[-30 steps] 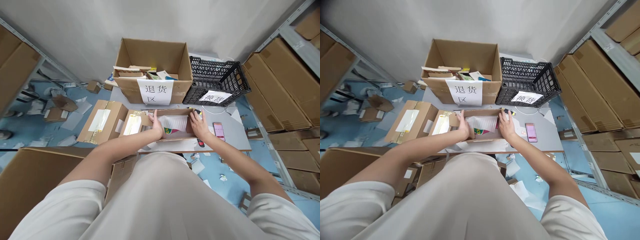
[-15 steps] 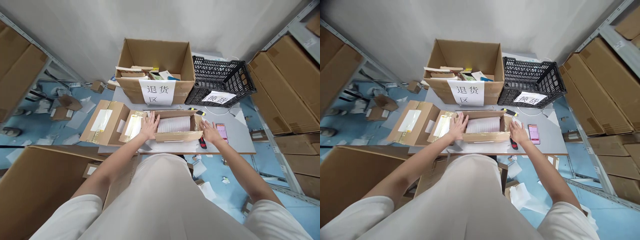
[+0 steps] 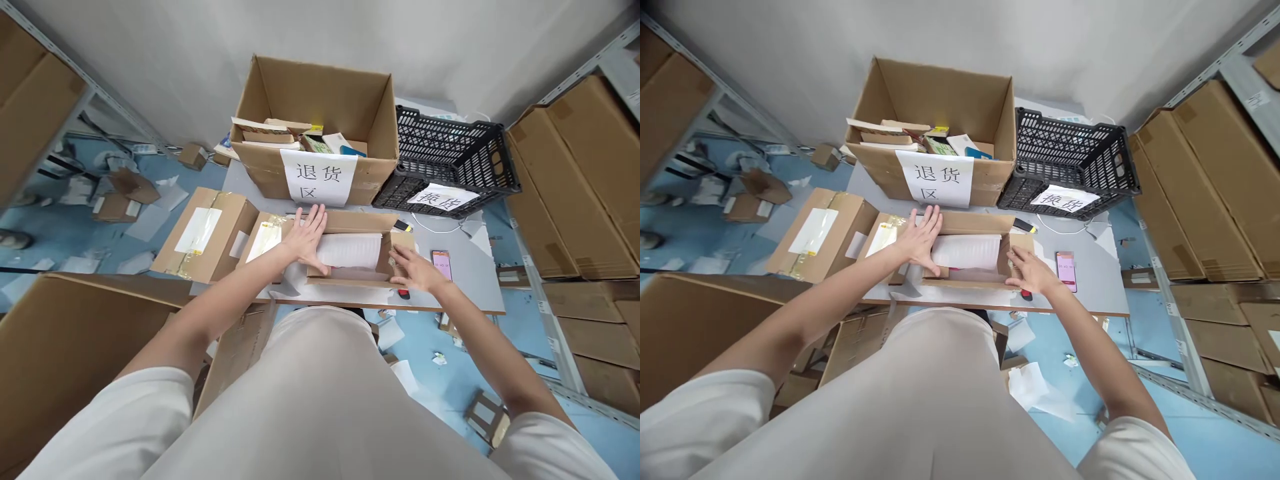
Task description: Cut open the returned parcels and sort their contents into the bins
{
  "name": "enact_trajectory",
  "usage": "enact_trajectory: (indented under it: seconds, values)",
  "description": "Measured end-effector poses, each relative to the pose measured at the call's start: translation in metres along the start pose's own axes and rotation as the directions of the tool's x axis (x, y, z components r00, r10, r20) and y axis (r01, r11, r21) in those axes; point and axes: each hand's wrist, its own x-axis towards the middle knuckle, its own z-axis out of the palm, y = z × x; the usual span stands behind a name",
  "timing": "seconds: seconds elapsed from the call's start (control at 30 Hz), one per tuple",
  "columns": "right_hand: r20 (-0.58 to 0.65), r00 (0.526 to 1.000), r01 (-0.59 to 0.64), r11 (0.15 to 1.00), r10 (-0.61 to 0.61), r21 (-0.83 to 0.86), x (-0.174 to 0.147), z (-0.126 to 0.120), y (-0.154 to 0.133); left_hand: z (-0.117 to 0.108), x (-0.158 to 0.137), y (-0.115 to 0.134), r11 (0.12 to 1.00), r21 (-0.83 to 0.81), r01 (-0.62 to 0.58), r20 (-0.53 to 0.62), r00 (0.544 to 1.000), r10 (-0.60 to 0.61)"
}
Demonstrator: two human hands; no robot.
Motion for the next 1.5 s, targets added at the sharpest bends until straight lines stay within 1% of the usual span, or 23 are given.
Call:
enact_trajectory:
  seconds: [0.13,0.23,0.33,0.4,0.57,0.7,0.8,0.87,0.93,0.97,1.03,1.1,1.13,1.23,1.3,1.4,1.5]
  values:
    - [0.063,0.998,-0.017,0.999,0.014,0.039,-0.004,0.011,-0.002,0.018,0.007,-0.007,0.998,-0.048,0.038,0.162,0.986,-0.029]
    - [0.085,0.996,-0.032,0.999,0.029,0.034,-0.006,0.018,-0.007,0.026,0.008,-0.011,0.998,-0.054,0.032,0.232,0.973,-0.019]
    - [0.082,0.992,-0.092,0.996,0.091,0.003,-0.003,0.022,-0.015,0.027,0.001,-0.008,0.999,-0.034,-0.012,0.251,0.968,0.021]
    - [0.063,0.989,-0.131,0.991,0.132,-0.017,-0.001,0.023,-0.02,0.026,-0.005,-0.001,1.0,-0.012,-0.018,0.258,0.966,0.02]
    - [0.021,0.983,-0.183,0.981,0.184,-0.058,0.003,0.025,-0.027,0.025,-0.02,0.018,0.998,0.013,0.054,0.277,0.959,-0.055]
    - [0.019,0.987,-0.157,0.987,0.157,-0.019,0.004,0.031,-0.024,0.025,-0.021,0.02,0.992,-0.04,0.116,0.3,0.949,-0.099]
    - [0.032,0.988,-0.149,0.988,0.148,0.048,0.002,0.032,-0.019,0.025,-0.018,0.017,0.987,-0.076,0.138,0.283,0.953,-0.112]
    - [0.059,0.988,-0.149,0.986,0.145,0.071,0.0,0.025,-0.018,0.026,-0.018,0.016,0.987,-0.087,0.137,0.258,0.96,-0.111]
    - [0.073,0.99,-0.128,0.99,0.123,0.066,0.002,0.014,-0.02,0.027,-0.019,0.016,0.987,-0.091,0.133,0.233,0.966,-0.109]
    - [0.061,0.992,-0.114,0.992,0.111,0.059,0.005,0.007,-0.022,0.028,-0.02,0.016,0.987,-0.093,0.131,0.222,0.969,-0.108]
    - [-0.002,0.996,-0.093,0.995,0.093,0.04,0.017,-0.006,-0.026,0.029,-0.022,0.016,0.987,-0.092,0.128,0.207,0.972,-0.107]
    - [-0.058,0.996,-0.07,0.997,0.071,0.017,0.038,-0.014,-0.029,0.029,-0.023,0.016,0.988,-0.092,0.125,0.202,0.974,-0.104]
    - [-0.067,0.996,-0.061,0.998,0.061,-0.003,0.049,-0.016,-0.03,0.029,-0.024,0.016,0.988,-0.092,0.124,0.202,0.974,-0.104]
    - [-0.045,0.998,-0.052,0.994,0.048,-0.096,0.081,-0.016,-0.03,0.028,-0.025,0.015,0.986,-0.099,0.131,0.207,0.972,-0.108]
    - [-0.037,0.998,-0.052,0.984,0.047,-0.17,0.094,-0.013,-0.031,0.028,-0.026,0.014,0.984,-0.11,0.141,0.2,0.973,-0.117]
    - [-0.034,0.999,-0.006,0.968,-0.002,-0.251,0.104,-0.008,-0.038,0.03,-0.026,0.014,0.981,-0.117,0.153,0.192,0.973,-0.129]
    - [-0.024,1.0,-0.017,0.957,0.011,-0.288,0.11,-0.002,-0.047,0.032,-0.025,0.015,0.982,-0.108,0.157,0.203,0.97,-0.133]
